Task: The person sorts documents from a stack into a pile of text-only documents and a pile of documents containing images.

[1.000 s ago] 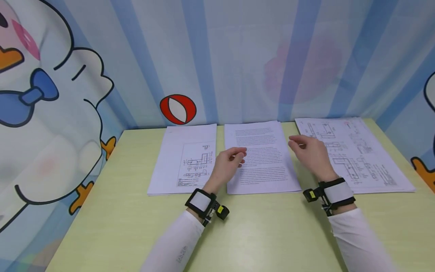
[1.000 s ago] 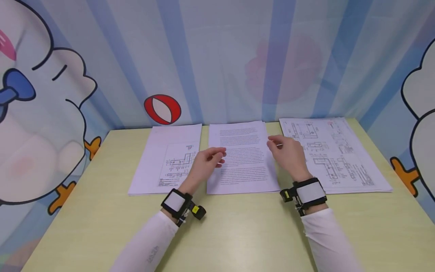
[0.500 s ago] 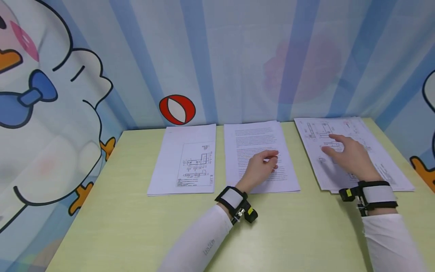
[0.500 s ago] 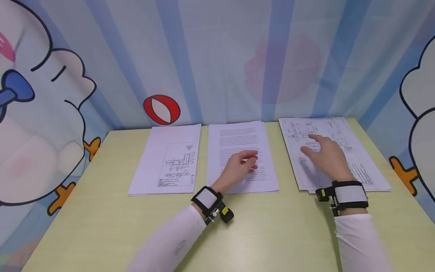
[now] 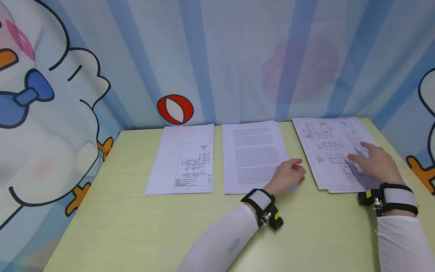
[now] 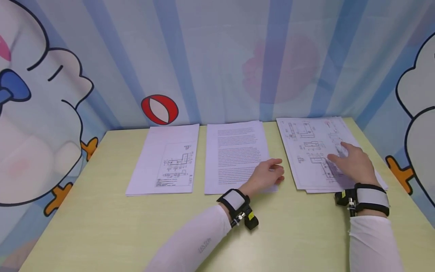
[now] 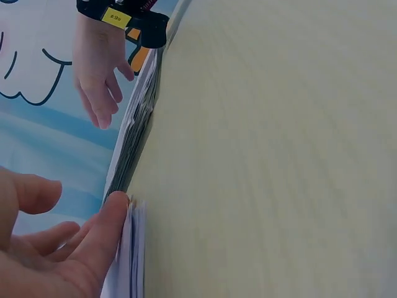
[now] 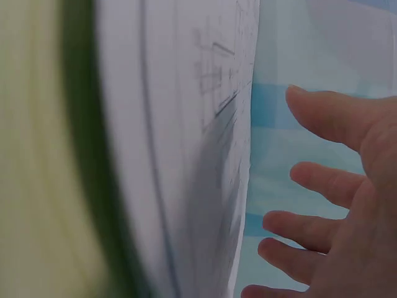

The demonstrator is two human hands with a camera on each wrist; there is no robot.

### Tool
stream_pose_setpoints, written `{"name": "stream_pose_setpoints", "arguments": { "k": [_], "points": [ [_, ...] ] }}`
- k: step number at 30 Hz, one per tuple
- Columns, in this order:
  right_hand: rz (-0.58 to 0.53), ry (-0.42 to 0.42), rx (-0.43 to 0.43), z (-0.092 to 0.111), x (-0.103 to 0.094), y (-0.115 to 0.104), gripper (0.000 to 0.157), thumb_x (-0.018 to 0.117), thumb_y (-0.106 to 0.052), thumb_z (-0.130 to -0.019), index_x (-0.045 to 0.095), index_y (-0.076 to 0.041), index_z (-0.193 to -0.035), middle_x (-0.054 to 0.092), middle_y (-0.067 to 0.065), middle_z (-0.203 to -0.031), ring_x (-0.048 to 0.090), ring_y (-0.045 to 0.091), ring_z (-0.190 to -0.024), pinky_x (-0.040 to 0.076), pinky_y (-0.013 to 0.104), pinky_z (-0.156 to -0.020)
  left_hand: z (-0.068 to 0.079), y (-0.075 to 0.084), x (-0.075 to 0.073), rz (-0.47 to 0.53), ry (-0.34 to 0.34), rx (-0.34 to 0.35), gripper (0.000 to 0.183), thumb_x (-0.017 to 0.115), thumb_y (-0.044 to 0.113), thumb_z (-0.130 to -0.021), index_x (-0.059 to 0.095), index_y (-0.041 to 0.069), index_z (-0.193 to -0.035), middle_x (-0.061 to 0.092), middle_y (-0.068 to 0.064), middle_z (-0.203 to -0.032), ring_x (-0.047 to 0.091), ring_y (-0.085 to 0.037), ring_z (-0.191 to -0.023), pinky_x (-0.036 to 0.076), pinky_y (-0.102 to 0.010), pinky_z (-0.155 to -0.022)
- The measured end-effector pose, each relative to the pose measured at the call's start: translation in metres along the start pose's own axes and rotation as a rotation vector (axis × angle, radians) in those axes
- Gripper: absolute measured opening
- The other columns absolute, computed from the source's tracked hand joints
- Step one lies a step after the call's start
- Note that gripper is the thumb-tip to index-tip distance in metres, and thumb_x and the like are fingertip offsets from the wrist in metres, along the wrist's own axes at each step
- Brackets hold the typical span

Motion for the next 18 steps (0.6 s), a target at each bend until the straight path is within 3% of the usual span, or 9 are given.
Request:
{"name": "stream_pose_setpoints", "arguments": {
  "k": [7,11,18],
  "points": [
    [0.006,-0.05,0.152,0.004,0.006,0.034,0.096,0.044,-0.058,-0.088,0.013,0.014,-0.142,0.025,0.05,-0.131,0.032,0.061,-0.11,0.032,0.07,-0.087,-0.005,-0.01,0.027,0.198,-0.052,-0.147,0.052,0.056,0.012,-0.09,0.042,0.01,-0.14,0.068,-0.005,-0.1,0.07,-0.022,-0.079,0.058,-0.034,-0.073],
    [0.018,-0.053,0.137,0.003,0.006,0.035,0.095,0.044,-0.059,-0.088,0.017,0.015,-0.141,0.025,0.05,-0.132,0.03,0.062,-0.112,0.032,0.07,-0.086,-0.01,-0.008,0.036,0.218,-0.056,-0.159,0.051,0.057,0.014,-0.09,0.043,0.008,-0.139,0.068,-0.004,-0.094,0.069,-0.02,-0.076,0.059,-0.035,-0.074],
    [0.027,-0.044,0.116,0.0,0.007,0.029,0.092,0.044,-0.059,-0.087,0.025,0.015,-0.139,0.029,0.049,-0.131,0.029,0.062,-0.114,0.03,0.07,-0.089,-0.017,-0.002,0.04,0.21,-0.03,-0.142,0.033,0.057,0.013,-0.089,0.06,0.006,-0.122,0.07,-0.005,-0.086,0.068,-0.018,-0.073,0.058,-0.033,-0.069]
  ]
}}
Point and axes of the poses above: each hand's wrist, its own z-axis away from the middle knuckle, its own x-axis out of the palm, y = z × x, the point moved 8 cm from there along -z, towards the middle knuckle
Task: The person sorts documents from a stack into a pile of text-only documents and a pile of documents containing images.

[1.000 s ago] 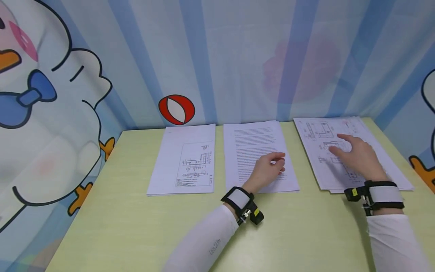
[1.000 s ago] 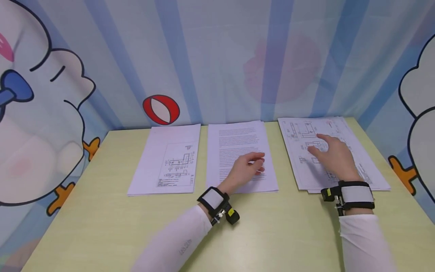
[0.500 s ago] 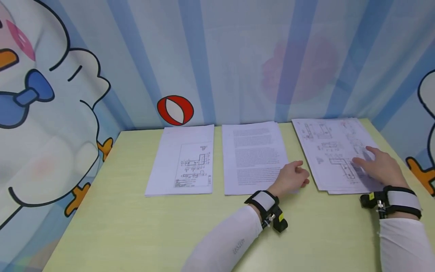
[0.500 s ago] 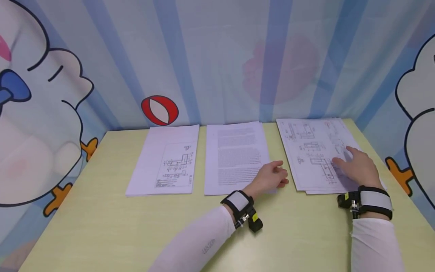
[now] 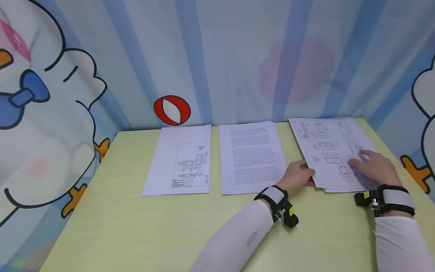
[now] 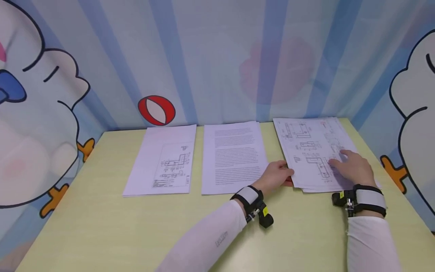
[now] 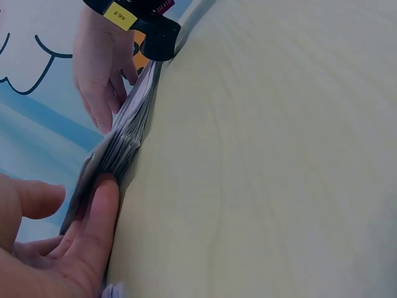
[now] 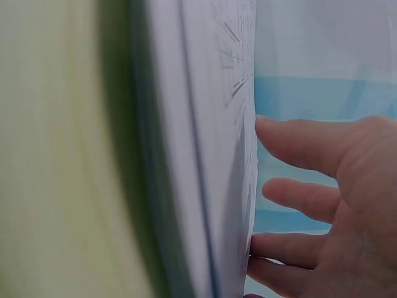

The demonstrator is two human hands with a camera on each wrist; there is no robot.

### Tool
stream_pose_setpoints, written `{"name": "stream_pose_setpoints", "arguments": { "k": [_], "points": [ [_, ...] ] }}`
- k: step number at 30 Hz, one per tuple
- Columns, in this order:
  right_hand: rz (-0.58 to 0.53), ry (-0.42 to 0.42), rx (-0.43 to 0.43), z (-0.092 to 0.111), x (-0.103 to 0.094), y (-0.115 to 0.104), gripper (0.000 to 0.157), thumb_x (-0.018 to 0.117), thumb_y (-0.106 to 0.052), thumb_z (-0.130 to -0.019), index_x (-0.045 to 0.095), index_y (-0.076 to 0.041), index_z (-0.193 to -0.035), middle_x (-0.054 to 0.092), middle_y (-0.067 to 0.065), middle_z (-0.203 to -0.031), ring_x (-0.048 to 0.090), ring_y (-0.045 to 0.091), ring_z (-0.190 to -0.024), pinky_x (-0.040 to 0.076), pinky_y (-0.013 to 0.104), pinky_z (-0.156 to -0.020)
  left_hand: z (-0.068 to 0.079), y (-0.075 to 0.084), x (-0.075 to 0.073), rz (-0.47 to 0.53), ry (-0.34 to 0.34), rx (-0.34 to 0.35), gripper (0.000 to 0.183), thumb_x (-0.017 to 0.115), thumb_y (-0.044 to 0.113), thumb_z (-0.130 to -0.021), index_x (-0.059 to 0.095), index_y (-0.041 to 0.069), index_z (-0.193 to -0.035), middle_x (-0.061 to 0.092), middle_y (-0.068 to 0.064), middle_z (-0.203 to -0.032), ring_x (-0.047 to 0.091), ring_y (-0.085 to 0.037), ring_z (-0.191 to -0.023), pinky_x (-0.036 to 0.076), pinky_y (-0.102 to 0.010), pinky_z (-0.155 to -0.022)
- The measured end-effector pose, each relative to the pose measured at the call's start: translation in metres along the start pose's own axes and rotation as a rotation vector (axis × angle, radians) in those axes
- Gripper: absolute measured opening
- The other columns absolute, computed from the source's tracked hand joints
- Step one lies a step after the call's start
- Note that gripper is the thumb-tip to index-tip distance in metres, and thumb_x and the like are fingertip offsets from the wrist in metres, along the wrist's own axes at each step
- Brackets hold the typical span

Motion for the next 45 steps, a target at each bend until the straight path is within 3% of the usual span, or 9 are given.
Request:
{"name": "stream_pose_setpoints", "arguments": {
  "k": [5,11,14,20,27,33,40,42,45],
  "points": [
    [0.002,0.02,-0.017,-0.001,0.0,-0.008,0.084,0.044,-0.054,-0.09,0.031,0.015,-0.137,0.034,0.048,-0.13,0.031,0.061,-0.114,0.03,0.07,-0.09,-0.003,0.001,-0.005,0.016,0.028,0.018,0.027,0.057,0.013,-0.089,0.062,0.006,-0.115,0.071,-0.008,-0.086,0.069,-0.022,-0.07,0.058,-0.035,-0.064],
    [0.012,0.045,-0.049,0.001,-0.001,-0.02,0.075,0.045,-0.046,-0.092,0.037,0.016,-0.133,0.041,0.046,-0.126,0.041,0.059,-0.109,0.038,0.065,-0.081,-0.003,0.002,-0.013,-0.093,0.095,0.024,0.025,0.054,0.015,-0.089,0.06,0.008,-0.112,0.066,-0.003,-0.093,0.057,-0.011,-0.073,0.046,-0.026,-0.063],
    [0.018,0.061,-0.067,0.003,0.0,-0.026,0.071,0.046,-0.043,-0.093,0.04,0.016,-0.131,0.045,0.045,-0.122,0.046,0.057,-0.105,0.04,0.062,-0.077,-0.004,0.001,-0.016,-0.126,0.119,0.014,0.032,0.05,0.009,-0.088,0.055,0.011,-0.12,0.063,-0.003,-0.108,0.054,-0.012,-0.083,0.045,-0.028,-0.071],
    [-0.01,0.049,-0.112,0.006,0.003,-0.04,0.07,0.044,-0.045,-0.093,0.043,0.014,-0.131,0.047,0.043,-0.121,0.047,0.056,-0.104,0.041,0.061,-0.076,-0.003,-0.001,-0.026,-0.111,0.151,0.017,0.051,0.043,-0.001,-0.085,0.045,0.013,-0.134,0.054,-0.003,-0.13,0.051,-0.014,-0.112,0.041,-0.033,-0.101],
    [-0.071,0.051,-0.142,0.004,0.009,-0.055,0.07,0.044,-0.045,-0.093,0.042,0.013,-0.132,0.049,0.042,-0.12,0.049,0.053,-0.104,0.041,0.06,-0.076,0.0,-0.005,-0.045,-0.063,0.161,0.03,0.049,0.041,0.002,-0.087,0.046,0.016,-0.134,0.056,-0.001,-0.127,0.052,-0.013,-0.107,0.041,-0.036,-0.101],
    [-0.201,0.059,-0.161,0.002,0.011,-0.067,0.072,0.043,-0.046,-0.094,0.032,0.008,-0.14,0.041,0.043,-0.13,0.041,0.056,-0.117,0.036,0.067,-0.089,0.002,-0.005,-0.064,0.012,0.186,0.043,0.051,0.045,0.003,-0.087,0.045,0.019,-0.136,0.054,-0.002,-0.134,0.05,-0.014,-0.119,0.038,-0.038,-0.106],
    [-0.402,0.041,-0.059,0.004,0.018,-0.077,0.09,0.044,-0.055,-0.09,0.0,-0.004,-0.149,0.023,0.04,-0.144,0.034,0.056,-0.123,0.031,0.068,-0.097,0.009,-0.004,-0.081,0.057,0.145,0.083,0.043,0.045,0.012,-0.092,0.045,0.026,-0.132,0.05,0.001,-0.138,0.045,-0.015,-0.127,0.033,-0.041,-0.111],
    [-0.477,0.04,-0.03,0.004,0.021,-0.079,0.093,0.045,-0.055,-0.089,-0.006,-0.008,-0.15,0.024,0.038,-0.145,0.039,0.051,-0.122,0.039,0.063,-0.091,0.013,-0.001,-0.088,0.057,0.133,0.116,0.043,0.044,0.013,-0.093,0.044,0.028,-0.133,0.05,0.001,-0.138,0.045,-0.016,-0.127,0.033,-0.042,-0.111],
    [-0.583,0.026,0.016,0.004,0.025,-0.085,0.095,0.048,-0.058,-0.086,-0.006,-0.013,-0.15,0.039,0.028,-0.139,0.055,0.034,-0.109,0.052,0.04,-0.08,0.02,0.003,-0.101,0.028,0.13,0.159,0.043,0.043,0.016,-0.095,0.041,0.029,-0.136,0.049,0.002,-0.139,0.043,-0.016,-0.129,0.033,-0.043,-0.111]
  ]
}}
Point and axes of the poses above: each hand's wrist, its own z-axis away from the middle knuckle, its own x-axis out of the palm, y = z × x, the point moved 8 cm from there along -z, towards the middle knuckle
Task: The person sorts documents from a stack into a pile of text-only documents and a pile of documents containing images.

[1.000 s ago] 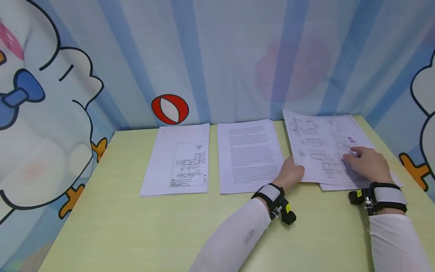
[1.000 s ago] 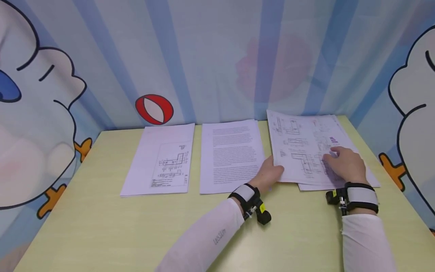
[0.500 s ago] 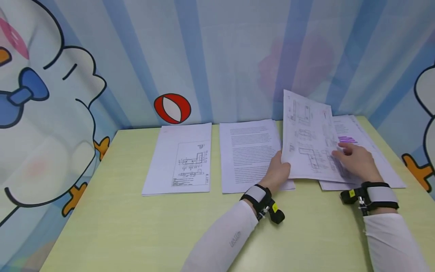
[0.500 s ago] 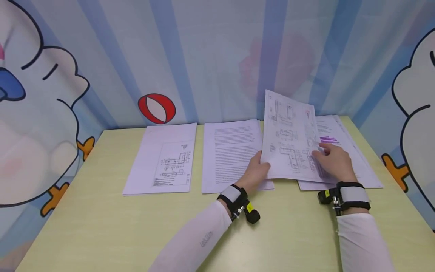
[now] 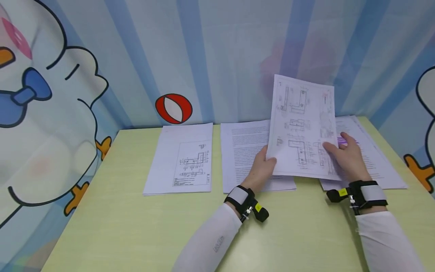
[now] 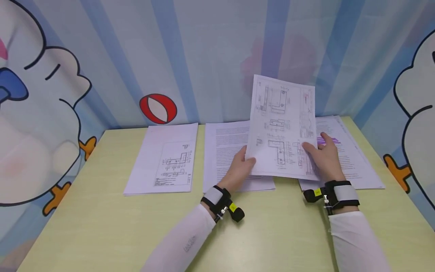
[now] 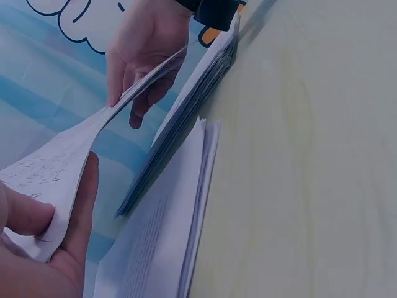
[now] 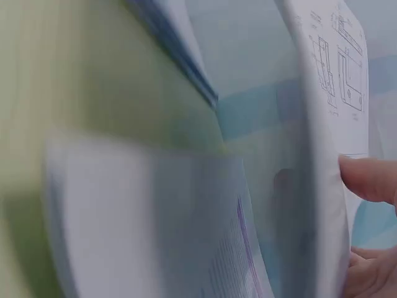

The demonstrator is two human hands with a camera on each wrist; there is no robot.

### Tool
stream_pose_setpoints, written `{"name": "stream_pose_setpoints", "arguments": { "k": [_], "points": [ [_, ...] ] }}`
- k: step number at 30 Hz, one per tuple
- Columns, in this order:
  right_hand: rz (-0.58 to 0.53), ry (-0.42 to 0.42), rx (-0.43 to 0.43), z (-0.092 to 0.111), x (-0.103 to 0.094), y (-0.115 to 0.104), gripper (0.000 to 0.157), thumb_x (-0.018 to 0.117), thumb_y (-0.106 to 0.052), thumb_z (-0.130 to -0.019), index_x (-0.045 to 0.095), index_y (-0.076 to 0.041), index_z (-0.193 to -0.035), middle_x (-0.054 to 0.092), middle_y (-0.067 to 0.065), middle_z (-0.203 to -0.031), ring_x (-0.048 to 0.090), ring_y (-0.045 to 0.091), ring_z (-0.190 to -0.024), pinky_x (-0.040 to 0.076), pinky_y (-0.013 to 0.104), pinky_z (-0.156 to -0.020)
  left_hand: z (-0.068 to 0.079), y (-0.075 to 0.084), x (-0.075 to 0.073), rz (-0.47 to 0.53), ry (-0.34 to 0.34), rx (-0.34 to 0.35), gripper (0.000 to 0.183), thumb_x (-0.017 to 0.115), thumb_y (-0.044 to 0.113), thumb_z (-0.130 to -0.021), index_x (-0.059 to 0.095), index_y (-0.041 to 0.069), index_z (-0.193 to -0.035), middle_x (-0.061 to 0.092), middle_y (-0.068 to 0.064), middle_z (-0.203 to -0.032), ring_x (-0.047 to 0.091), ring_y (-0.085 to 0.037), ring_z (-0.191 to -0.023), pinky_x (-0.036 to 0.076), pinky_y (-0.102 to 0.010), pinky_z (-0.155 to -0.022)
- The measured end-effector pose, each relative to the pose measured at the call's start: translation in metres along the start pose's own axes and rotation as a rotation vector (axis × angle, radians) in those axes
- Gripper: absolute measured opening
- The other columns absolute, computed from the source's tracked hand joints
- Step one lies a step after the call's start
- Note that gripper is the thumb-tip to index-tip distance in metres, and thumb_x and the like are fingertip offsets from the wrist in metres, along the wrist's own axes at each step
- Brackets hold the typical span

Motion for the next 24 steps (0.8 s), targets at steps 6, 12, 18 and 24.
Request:
{"name": "stream_pose_setpoints", "arguments": {
  "k": [6,12,18,24],
  "points": [
    [-0.304,-0.138,0.045,0.005,0.03,-0.015,0.082,0.057,-0.052,-0.083,0.024,-0.015,-0.148,0.061,-0.014,-0.096,0.064,0.0,-0.078,0.054,0.019,-0.062,0.011,0.008,-0.036,-0.005,0.021,0.034,0.045,0.043,0.018,-0.096,0.038,0.028,-0.139,0.049,0.003,-0.14,0.043,-0.015,-0.13,0.032,-0.044,-0.112],
    [-0.507,-0.273,-0.001,0.019,0.067,-0.042,0.063,0.054,-0.035,-0.092,0.031,-0.01,-0.145,0.064,-0.012,-0.1,0.065,0.003,-0.087,0.055,0.021,-0.069,0.02,0.013,-0.077,-0.022,0.052,0.078,0.042,0.042,0.018,-0.097,0.04,0.029,-0.137,0.05,0.004,-0.138,0.043,-0.013,-0.129,0.032,-0.042,-0.112],
    [-0.561,-0.298,-0.046,0.033,0.101,-0.069,0.055,0.052,-0.028,-0.094,0.036,-0.005,-0.142,0.065,-0.005,-0.104,0.067,0.007,-0.087,0.057,0.022,-0.067,0.034,0.015,-0.124,-0.047,0.107,0.12,0.037,0.044,0.017,-0.095,0.047,0.023,-0.132,0.057,-0.002,-0.13,0.052,-0.017,-0.118,0.04,-0.044,-0.104],
    [-0.43,-0.257,-0.072,0.042,0.133,-0.088,0.048,0.054,-0.03,-0.094,0.047,-0.005,-0.134,0.067,-0.001,-0.1,0.069,0.008,-0.081,0.056,0.02,-0.063,0.049,0.014,-0.169,-0.062,0.149,0.134,0.031,0.048,0.022,-0.096,0.052,0.02,-0.127,0.065,-0.006,-0.116,0.062,-0.017,-0.097,0.05,-0.031,-0.08]
  ]
}}
Point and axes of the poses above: each hand's wrist, its own z-axis away from the middle knuckle, its own x-axis out of the palm, y = z × x, the point moved 8 cm from there along -z, towards the middle knuckle
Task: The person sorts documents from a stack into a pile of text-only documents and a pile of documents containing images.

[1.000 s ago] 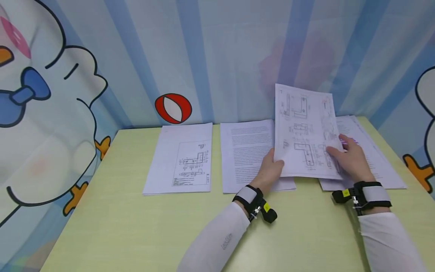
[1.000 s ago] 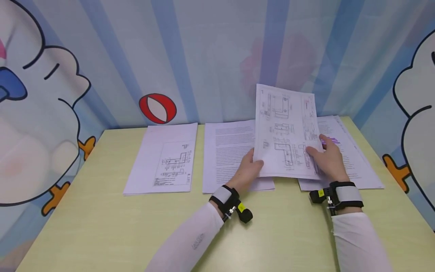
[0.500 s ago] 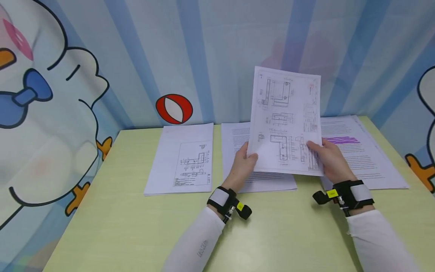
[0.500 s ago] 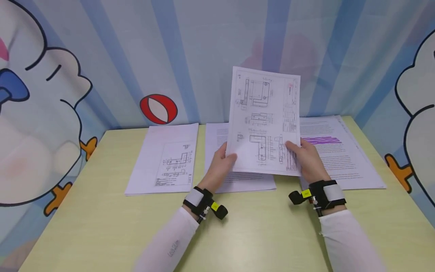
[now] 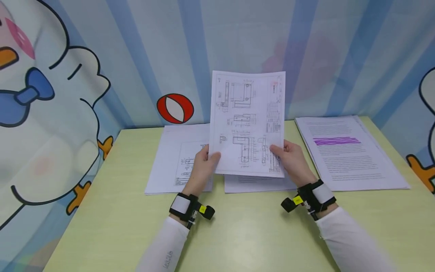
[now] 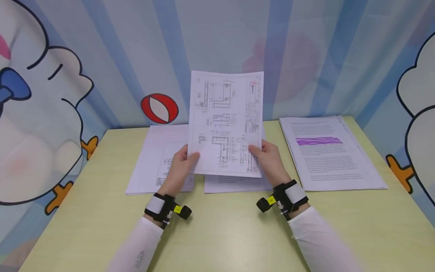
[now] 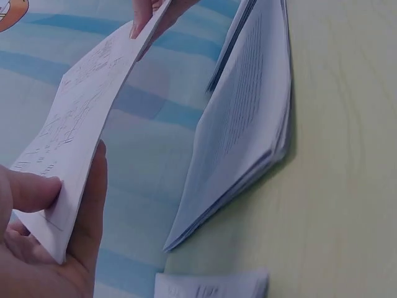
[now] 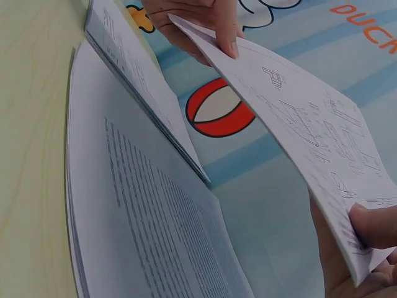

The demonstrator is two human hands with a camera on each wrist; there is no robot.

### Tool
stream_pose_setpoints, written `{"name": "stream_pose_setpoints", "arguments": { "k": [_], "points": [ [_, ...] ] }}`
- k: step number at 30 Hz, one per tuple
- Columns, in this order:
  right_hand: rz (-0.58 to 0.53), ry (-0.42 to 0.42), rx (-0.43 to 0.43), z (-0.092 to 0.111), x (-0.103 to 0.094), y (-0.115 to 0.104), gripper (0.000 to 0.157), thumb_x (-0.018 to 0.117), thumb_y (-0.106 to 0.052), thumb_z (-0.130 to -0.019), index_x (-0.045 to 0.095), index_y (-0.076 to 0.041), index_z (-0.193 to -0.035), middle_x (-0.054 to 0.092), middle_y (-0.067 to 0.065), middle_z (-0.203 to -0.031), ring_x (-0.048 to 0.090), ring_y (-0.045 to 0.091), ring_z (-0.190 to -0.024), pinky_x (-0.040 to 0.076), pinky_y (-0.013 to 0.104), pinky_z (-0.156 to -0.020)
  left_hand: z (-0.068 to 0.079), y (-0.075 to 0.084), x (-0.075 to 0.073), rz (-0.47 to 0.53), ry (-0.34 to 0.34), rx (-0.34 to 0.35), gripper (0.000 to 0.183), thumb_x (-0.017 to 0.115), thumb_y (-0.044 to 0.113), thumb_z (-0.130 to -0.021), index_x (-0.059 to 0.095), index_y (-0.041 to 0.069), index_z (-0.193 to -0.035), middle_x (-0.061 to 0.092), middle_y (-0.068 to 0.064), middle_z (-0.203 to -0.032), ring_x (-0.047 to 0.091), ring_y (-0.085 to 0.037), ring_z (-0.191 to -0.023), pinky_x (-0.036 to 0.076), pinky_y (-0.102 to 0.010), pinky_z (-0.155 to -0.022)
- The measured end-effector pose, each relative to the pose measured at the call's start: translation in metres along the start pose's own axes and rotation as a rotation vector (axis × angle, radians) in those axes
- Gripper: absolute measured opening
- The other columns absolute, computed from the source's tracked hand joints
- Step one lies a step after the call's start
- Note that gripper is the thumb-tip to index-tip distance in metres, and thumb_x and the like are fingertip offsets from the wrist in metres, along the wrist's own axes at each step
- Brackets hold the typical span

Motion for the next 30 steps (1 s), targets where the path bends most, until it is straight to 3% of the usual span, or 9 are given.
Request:
{"name": "stream_pose_setpoints", "arguments": {
  "k": [5,10,15,20,26,30],
  "points": [
    [0.034,0.022,0.02,-0.004,0.029,-0.002,0.043,0.059,-0.03,-0.09,0.055,-0.006,-0.126,0.069,0.005,-0.099,0.07,0.011,-0.077,0.056,0.02,-0.06,0.006,0.003,-0.038,-0.056,0.079,-0.022,0.03,0.051,0.023,-0.095,0.056,0.016,-0.124,0.067,-0.009,-0.11,0.063,-0.016,-0.086,0.049,-0.025,-0.067],
    [0.033,0.014,0.034,-0.013,0.062,-0.001,0.04,0.065,-0.029,-0.086,0.061,-0.006,-0.118,0.071,0.013,-0.103,0.071,0.013,-0.078,0.055,0.02,-0.059,0.013,0.006,-0.074,-0.161,0.142,-0.04,0.034,0.052,0.022,-0.094,0.053,0.014,-0.127,0.065,-0.011,-0.112,0.062,-0.02,-0.09,0.048,-0.027,-0.071],
    [0.058,-0.014,0.047,-0.022,0.095,0.007,0.035,0.068,-0.029,-0.084,0.065,-0.008,-0.111,0.073,0.013,-0.101,0.071,0.017,-0.078,0.055,0.022,-0.058,0.017,0.001,-0.107,-0.299,0.172,-0.1,0.038,0.053,0.021,-0.093,0.049,0.011,-0.13,0.062,-0.014,-0.116,0.06,-0.026,-0.096,0.046,-0.032,-0.075],
    [0.165,-0.03,0.018,-0.029,0.124,0.013,0.029,0.068,-0.029,-0.083,0.069,-0.007,-0.102,0.074,0.013,-0.09,0.068,0.016,-0.069,0.05,0.023,-0.053,0.019,-0.005,-0.133,-0.412,0.179,-0.134,0.041,0.05,0.02,-0.094,0.047,0.005,-0.132,0.057,-0.018,-0.122,0.056,-0.031,-0.099,0.046,-0.038,-0.081],
    [0.256,-0.049,0.036,-0.034,0.153,0.021,0.026,0.068,-0.027,-0.083,0.07,-0.005,-0.095,0.072,0.011,-0.081,0.062,0.015,-0.062,0.045,0.024,-0.052,0.024,-0.027,-0.159,-0.481,0.175,-0.273,0.044,0.05,0.025,-0.095,0.046,0.003,-0.133,0.054,-0.018,-0.122,0.049,-0.031,-0.102,0.04,-0.037,-0.083],
    [0.319,-0.089,0.022,-0.037,0.171,0.027,0.026,0.061,-0.018,-0.087,0.067,-0.002,-0.106,0.072,0.012,-0.084,0.062,0.014,-0.061,0.044,0.022,-0.049,0.027,-0.044,-0.173,-0.486,0.17,-0.373,0.046,0.051,0.028,-0.094,0.046,0.004,-0.133,0.052,-0.017,-0.121,0.047,-0.03,-0.102,0.036,-0.035,-0.082]
  ]
}}
Point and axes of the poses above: each hand's wrist, its own z-axis away from the middle knuckle, its own x-axis out of the palm, y = z × x, the point moved 8 cm from there along -z, towards the middle knuckle
